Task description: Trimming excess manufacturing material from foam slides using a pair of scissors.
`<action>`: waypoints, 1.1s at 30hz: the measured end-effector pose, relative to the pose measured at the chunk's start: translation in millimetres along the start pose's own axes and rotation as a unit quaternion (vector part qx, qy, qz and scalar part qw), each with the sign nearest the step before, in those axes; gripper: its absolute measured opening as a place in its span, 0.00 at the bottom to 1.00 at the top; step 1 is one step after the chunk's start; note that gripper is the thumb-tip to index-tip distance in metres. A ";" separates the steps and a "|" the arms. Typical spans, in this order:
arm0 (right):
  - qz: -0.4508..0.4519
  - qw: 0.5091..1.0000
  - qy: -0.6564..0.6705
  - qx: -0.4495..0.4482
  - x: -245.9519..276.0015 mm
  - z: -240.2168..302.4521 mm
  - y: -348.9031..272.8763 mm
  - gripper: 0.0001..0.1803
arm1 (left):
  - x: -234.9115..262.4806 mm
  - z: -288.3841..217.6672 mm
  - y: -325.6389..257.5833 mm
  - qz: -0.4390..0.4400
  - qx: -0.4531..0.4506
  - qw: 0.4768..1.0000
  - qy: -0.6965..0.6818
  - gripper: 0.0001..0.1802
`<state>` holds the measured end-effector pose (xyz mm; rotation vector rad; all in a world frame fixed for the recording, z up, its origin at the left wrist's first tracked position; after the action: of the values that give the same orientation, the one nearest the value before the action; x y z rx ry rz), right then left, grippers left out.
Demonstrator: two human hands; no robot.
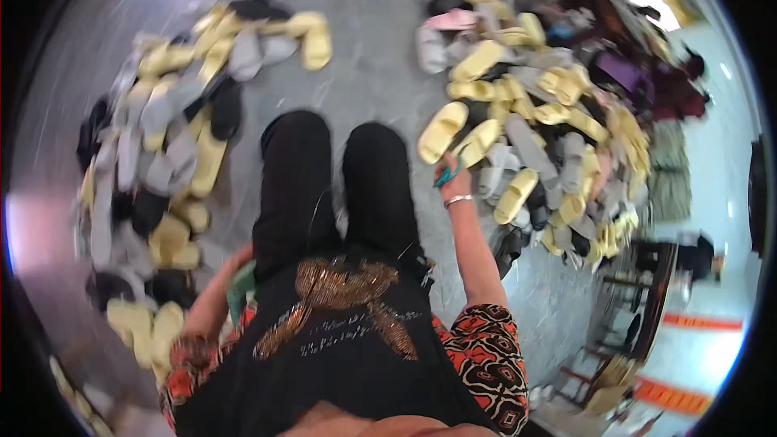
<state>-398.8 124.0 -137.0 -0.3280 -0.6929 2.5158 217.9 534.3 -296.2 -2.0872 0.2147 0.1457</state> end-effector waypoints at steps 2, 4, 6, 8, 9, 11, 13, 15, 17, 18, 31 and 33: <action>0.010 0.999 0.047 -0.011 -14.5 8.1 -6.9 0.10 | 8.1 14.8 8.5 0.008 0.052 0.998 -0.035 0.16; 0.029 0.998 0.048 0.015 -51.9 22.6 -10.9 0.10 | 16.9 20.4 18.1 0.017 0.084 0.994 -0.067 0.16; 0.053 0.998 0.017 0.034 -96.2 37.2 -19.9 0.12 | -57.3 -97.9 113.6 0.049 0.108 0.989 -0.089 0.16; 0.079 0.996 -0.006 0.051 -133.6 42.9 -26.9 0.15 | -138.5 -194.3 176.6 0.079 0.130 0.982 -0.109 0.15; 0.089 0.987 -0.069 0.112 -142.9 53.5 -26.1 0.16 | -133.3 -177.2 177.8 0.101 0.140 0.979 -0.112 0.15; 0.118 0.948 -0.186 0.231 -173.5 66.5 -23.8 0.19 | -132.6 -164.6 186.8 0.140 0.159 0.970 -0.118 0.15; 0.139 0.937 -0.217 0.238 -197.1 59.8 -15.7 0.20 | -114.4 -148.4 196.3 0.175 0.179 0.959 -0.136 0.14; 0.154 0.915 -0.261 0.268 -213.3 48.9 -14.9 0.22 | -104.7 -124.7 199.5 0.207 0.206 0.944 -0.157 0.14; 0.194 0.871 -0.351 0.283 -260.0 35.3 -30.4 0.22 | -77.2 -67.6 202.3 0.170 0.117 0.960 -0.190 0.13; 0.199 0.817 -0.426 0.333 -280.0 33.6 -38.0 0.22 | -61.5 -7.8 189.4 0.125 0.138 0.958 -0.216 0.13; 0.268 0.824 -0.487 0.110 -337.9 -12.9 65.4 0.23 | -79.6 -5.7 168.9 0.094 0.100 0.933 -0.333 0.15; 0.267 0.806 -0.519 0.102 -350.7 -18.2 83.7 0.23 | -66.5 -17.0 176.8 0.109 -0.027 0.918 -0.380 0.16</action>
<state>-130.8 -116.4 -163.8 1.1988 -0.7400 3.1706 115.6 438.7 -424.3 -1.9014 -0.0355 1.0810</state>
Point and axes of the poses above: each hand's wrist, its own y-axis towards the middle knuckle, its own x-axis out of the back of the hand, z = x × y, the point moved 6 cm from there along y, towards the middle knuckle, and after that the axes turned 3 degrees about -x, right-handed, at the moved point
